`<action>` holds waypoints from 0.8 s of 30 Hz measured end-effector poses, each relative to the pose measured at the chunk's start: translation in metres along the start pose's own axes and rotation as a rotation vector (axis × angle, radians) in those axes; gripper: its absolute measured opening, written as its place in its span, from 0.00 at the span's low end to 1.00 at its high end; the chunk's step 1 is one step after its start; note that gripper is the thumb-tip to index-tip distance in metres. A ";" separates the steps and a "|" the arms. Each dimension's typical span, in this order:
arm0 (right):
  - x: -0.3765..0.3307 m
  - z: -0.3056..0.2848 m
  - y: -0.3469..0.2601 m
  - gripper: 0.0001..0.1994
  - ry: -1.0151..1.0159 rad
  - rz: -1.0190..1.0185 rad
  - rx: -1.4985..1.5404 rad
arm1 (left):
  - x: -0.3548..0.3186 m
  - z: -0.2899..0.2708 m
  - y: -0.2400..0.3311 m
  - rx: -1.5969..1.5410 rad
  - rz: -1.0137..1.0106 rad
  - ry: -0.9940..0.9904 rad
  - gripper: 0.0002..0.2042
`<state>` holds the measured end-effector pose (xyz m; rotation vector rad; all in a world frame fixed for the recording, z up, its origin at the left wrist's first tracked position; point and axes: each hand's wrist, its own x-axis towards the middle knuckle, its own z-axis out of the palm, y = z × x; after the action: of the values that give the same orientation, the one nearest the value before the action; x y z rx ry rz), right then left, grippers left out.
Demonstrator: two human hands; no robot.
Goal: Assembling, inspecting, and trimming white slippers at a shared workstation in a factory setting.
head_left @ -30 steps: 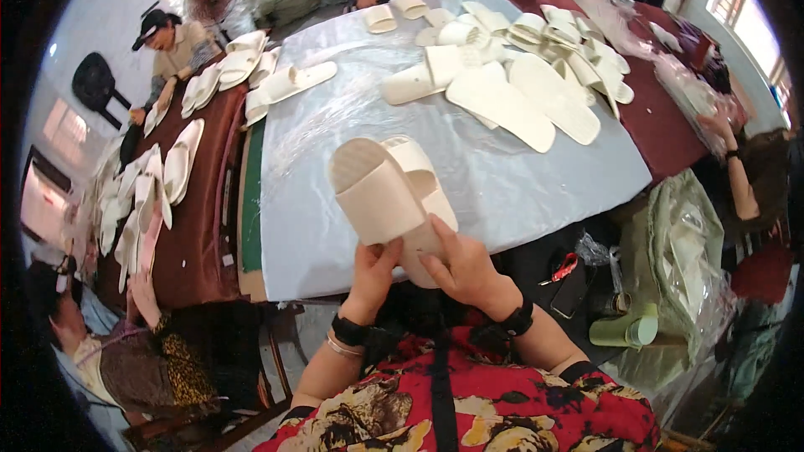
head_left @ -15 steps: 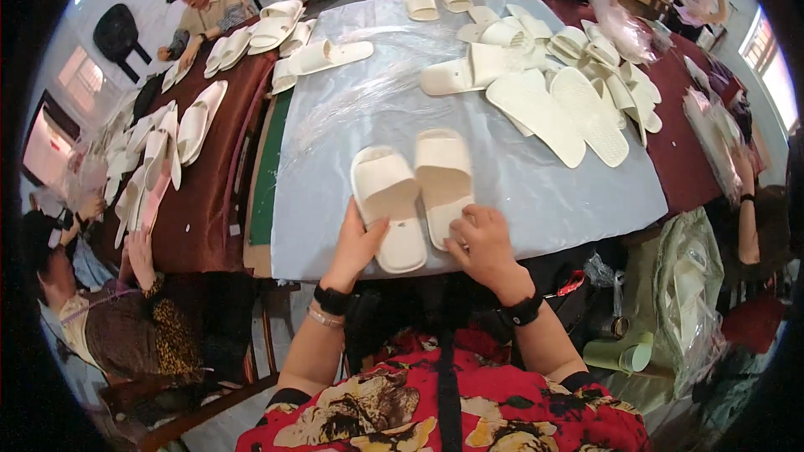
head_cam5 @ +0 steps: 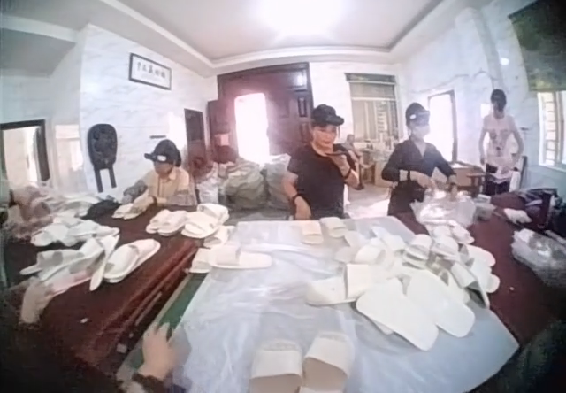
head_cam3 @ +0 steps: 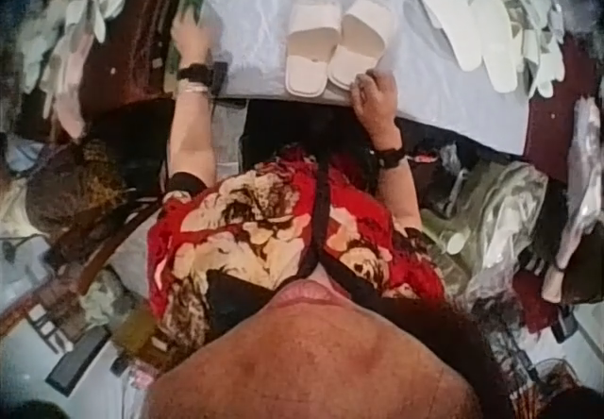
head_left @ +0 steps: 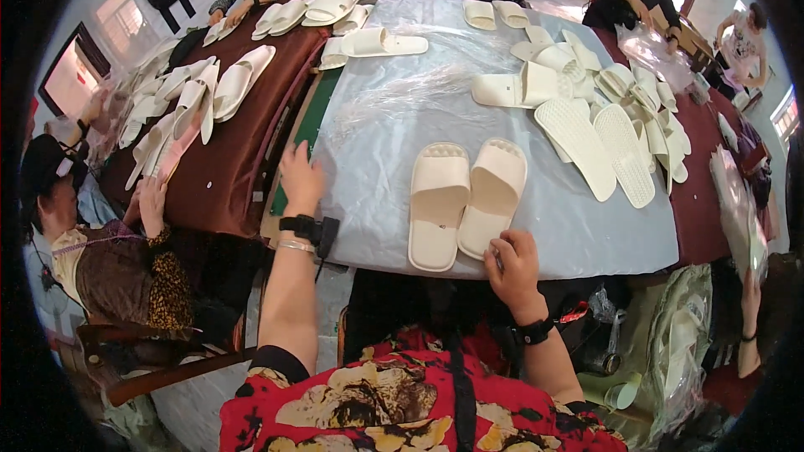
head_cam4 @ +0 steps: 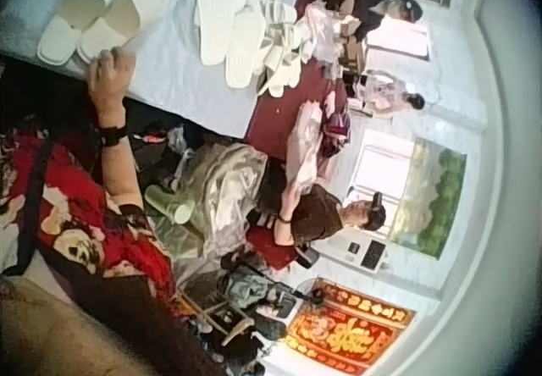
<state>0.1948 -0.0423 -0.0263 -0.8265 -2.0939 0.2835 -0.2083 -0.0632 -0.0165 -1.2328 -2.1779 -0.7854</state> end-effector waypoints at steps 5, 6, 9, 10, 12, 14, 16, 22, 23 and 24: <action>-0.002 -0.001 -0.001 0.10 -0.024 0.032 -0.030 | -0.001 -0.020 -0.026 0.019 -0.201 -0.459 0.11; -0.003 -0.001 -0.002 0.11 -0.029 0.044 -0.028 | -0.003 -0.022 -0.027 0.019 -0.201 -0.460 0.11; -0.003 0.000 0.000 0.11 0.005 0.020 -0.026 | -0.007 -0.029 -0.026 -0.019 -0.148 -0.383 0.10; -0.004 0.000 0.000 0.11 0.005 0.019 -0.029 | -0.006 -0.030 -0.027 -0.052 -0.164 -0.421 0.11; -0.004 0.000 0.001 0.11 0.000 0.011 -0.055 | -0.003 -0.033 -0.028 -0.090 -0.177 -0.456 0.11; -0.006 0.000 0.002 0.11 -0.003 0.015 -0.052 | -0.002 -0.037 -0.031 -0.154 -0.193 -0.554 0.12; -0.006 0.001 0.001 0.11 -0.004 0.021 -0.048 | -0.001 -0.033 -0.039 -0.129 -0.181 -0.577 0.12; -0.005 0.002 0.000 0.11 0.003 0.010 -0.042 | -0.004 -0.024 -0.051 -0.092 -0.154 -0.552 0.10; -0.005 0.002 0.001 0.11 0.008 -0.003 -0.051 | -0.004 -0.025 -0.049 -0.091 -0.146 -0.514 0.10; -0.006 0.002 0.001 0.11 0.012 -0.015 -0.060 | -0.003 -0.026 -0.047 -0.092 -0.143 -0.516 0.10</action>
<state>0.1962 -0.0449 -0.0316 -0.8454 -2.1052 0.2079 -0.2448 -0.1031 -0.0110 -1.4632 -2.6914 -0.6837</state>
